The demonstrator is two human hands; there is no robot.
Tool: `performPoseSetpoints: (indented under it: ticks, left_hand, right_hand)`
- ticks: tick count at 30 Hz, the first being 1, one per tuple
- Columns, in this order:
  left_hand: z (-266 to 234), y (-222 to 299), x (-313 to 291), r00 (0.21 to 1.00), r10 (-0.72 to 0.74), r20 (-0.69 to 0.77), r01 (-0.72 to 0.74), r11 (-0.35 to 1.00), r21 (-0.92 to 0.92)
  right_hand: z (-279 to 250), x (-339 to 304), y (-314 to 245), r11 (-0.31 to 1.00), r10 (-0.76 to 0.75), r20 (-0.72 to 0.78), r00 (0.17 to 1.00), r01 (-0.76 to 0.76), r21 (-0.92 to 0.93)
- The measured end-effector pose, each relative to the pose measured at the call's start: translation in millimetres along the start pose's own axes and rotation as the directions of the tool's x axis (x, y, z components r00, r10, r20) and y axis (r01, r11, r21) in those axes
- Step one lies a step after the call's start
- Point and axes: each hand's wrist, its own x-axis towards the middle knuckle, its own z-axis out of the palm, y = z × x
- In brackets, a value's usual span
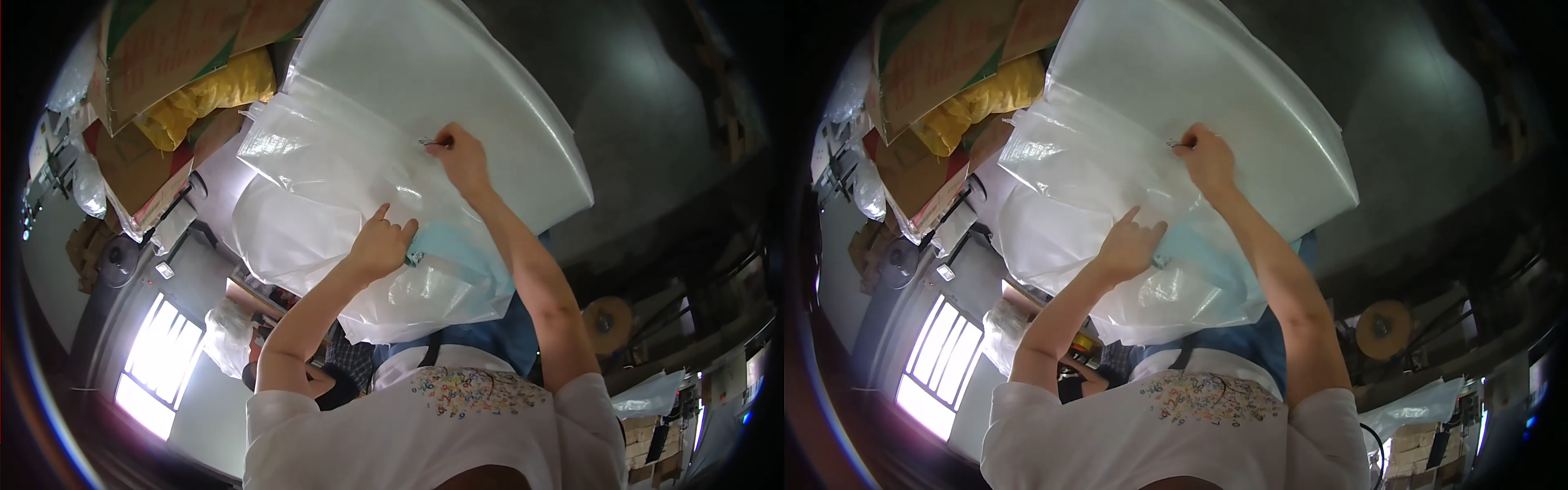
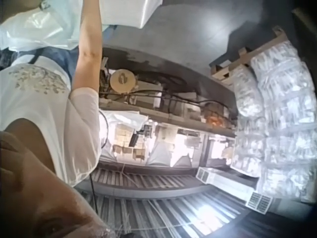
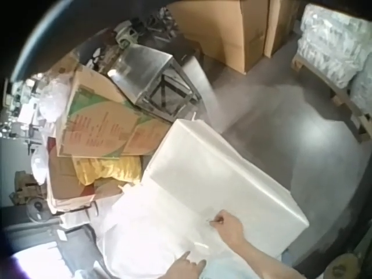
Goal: Folding large plastic sheets and packing rolls of tape into plastic bags on an assembly line.
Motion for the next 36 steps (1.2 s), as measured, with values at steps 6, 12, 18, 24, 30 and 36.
performPoseSetpoints:
  ticks: [6, 12, 18, 24, 30, 36]
  left_hand:
    - [-3.6, 9.1, -1.8, 1.0, 0.001, -0.024, 0.0, 0.998, 0.062]
    - [-0.7, -1.1, -4.1, 0.907, 0.089, -0.411, -0.213, 0.94, -0.267]
    - [-12.5, 16.5, 3.4, 0.94, -0.035, -0.34, -0.2, 0.751, -0.63]
    - [-16.8, 12.8, 6.2, 0.834, 0.185, -0.52, -0.435, 0.8, -0.414]
    - [-11.9, 13.5, 1.5, 0.758, 0.427, -0.494, -0.55, 0.825, -0.131]
    - [-91.6, 73.5, -49.8, 0.505, 0.612, -0.609, -0.823, 0.554, -0.125]
  right_hand:
    - [44.0, 3.0, 34.2, 0.72, -0.441, -0.104, 0.892, 0.282, -0.634]
    - [-13.6, 22.5, 38.4, 0.787, -0.423, -0.533, 0.733, 0.005, -0.617]
    - [-160.9, 85.7, 120.8, 0.821, 0.233, -0.498, 0.835, -0.443, -0.359]
    - [-169.3, 76.9, 111.5, 0.9, 0.335, -0.189, 0.923, -0.373, -0.224]
    - [-138.8, 3.2, 57.3, 0.893, -0.444, -0.612, 0.655, 0.38, -0.241]
    - [-51.0, -116.4, -8.0, 0.862, -0.501, 0.752, 0.429, 0.323, 0.39]
